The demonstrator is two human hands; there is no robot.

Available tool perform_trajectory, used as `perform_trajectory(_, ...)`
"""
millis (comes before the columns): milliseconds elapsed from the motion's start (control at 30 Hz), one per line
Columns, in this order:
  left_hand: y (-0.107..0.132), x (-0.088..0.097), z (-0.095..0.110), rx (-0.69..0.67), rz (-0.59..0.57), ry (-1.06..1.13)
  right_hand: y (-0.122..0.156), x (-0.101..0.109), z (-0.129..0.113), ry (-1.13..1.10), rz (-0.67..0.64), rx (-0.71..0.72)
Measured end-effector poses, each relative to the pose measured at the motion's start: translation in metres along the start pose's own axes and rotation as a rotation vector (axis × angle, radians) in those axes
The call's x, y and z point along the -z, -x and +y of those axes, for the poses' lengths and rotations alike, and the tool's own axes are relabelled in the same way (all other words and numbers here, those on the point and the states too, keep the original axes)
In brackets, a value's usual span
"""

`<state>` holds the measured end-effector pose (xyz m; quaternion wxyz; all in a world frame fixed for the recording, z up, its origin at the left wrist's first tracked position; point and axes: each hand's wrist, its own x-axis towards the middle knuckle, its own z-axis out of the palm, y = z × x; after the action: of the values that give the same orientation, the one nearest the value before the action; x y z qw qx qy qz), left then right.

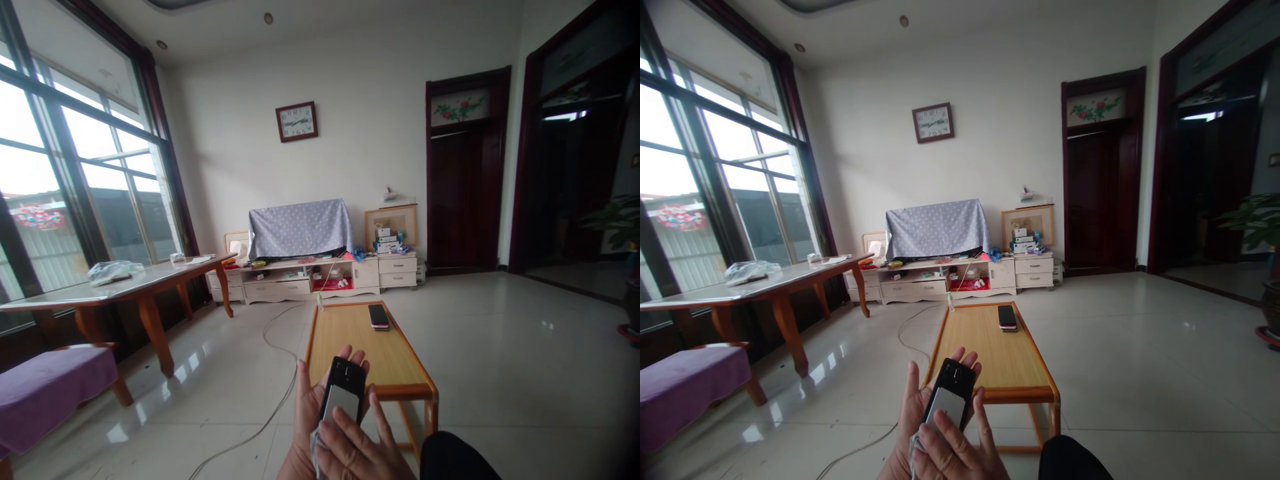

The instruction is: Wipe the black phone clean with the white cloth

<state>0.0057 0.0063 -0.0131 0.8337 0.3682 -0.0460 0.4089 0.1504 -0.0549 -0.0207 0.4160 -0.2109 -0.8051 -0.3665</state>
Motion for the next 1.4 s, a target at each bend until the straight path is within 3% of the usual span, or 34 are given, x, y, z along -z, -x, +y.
perform_trajectory(200,0.0,0.001,0.0,0.013,-0.077,-0.013,-0.008,0.008,0.02,0.058,-0.239,-0.288)
perform_trajectory(333,0.002,-0.001,0.001,0.019,-0.047,-0.014,-0.005,-0.001,0.005,0.101,-0.09,-0.041)
perform_trajectory(400,0.002,-0.003,-0.002,0.018,-0.015,-0.005,-0.007,-0.004,0.0,0.089,-0.03,0.0)
perform_trajectory(600,0.001,-0.005,-0.003,0.037,-0.027,-0.014,-0.014,0.006,0.022,0.043,-0.254,-0.329)
perform_trajectory(667,0.003,-0.004,0.0,0.021,-0.027,-0.01,-0.01,0.002,0.017,0.06,-0.221,-0.284)
perform_trajectory(800,0.006,-0.005,0.003,0.002,-0.023,0.004,-0.002,-0.009,-0.007,0.071,-0.012,-0.068)
perform_trajectory(867,0.006,-0.007,0.003,0.008,-0.031,0.003,-0.004,-0.007,-0.007,0.055,-0.035,-0.112)
perform_trajectory(1000,0.005,-0.006,0.004,-0.002,-0.052,0.001,-0.009,0.005,0.01,0.068,-0.248,-0.294)
perform_trajectory(1067,0.006,-0.003,0.005,-0.03,-0.043,-0.002,-0.006,0.007,0.01,0.084,-0.241,-0.238)
perform_trajectory(1200,0.01,0.002,0.006,-0.092,-0.013,0.005,0.006,0.005,-0.002,0.044,-0.106,-0.09)
perform_trajectory(1400,0.006,0.001,0.001,-0.093,0.003,0.043,0.006,0.009,0.003,-0.137,-0.215,-0.375)
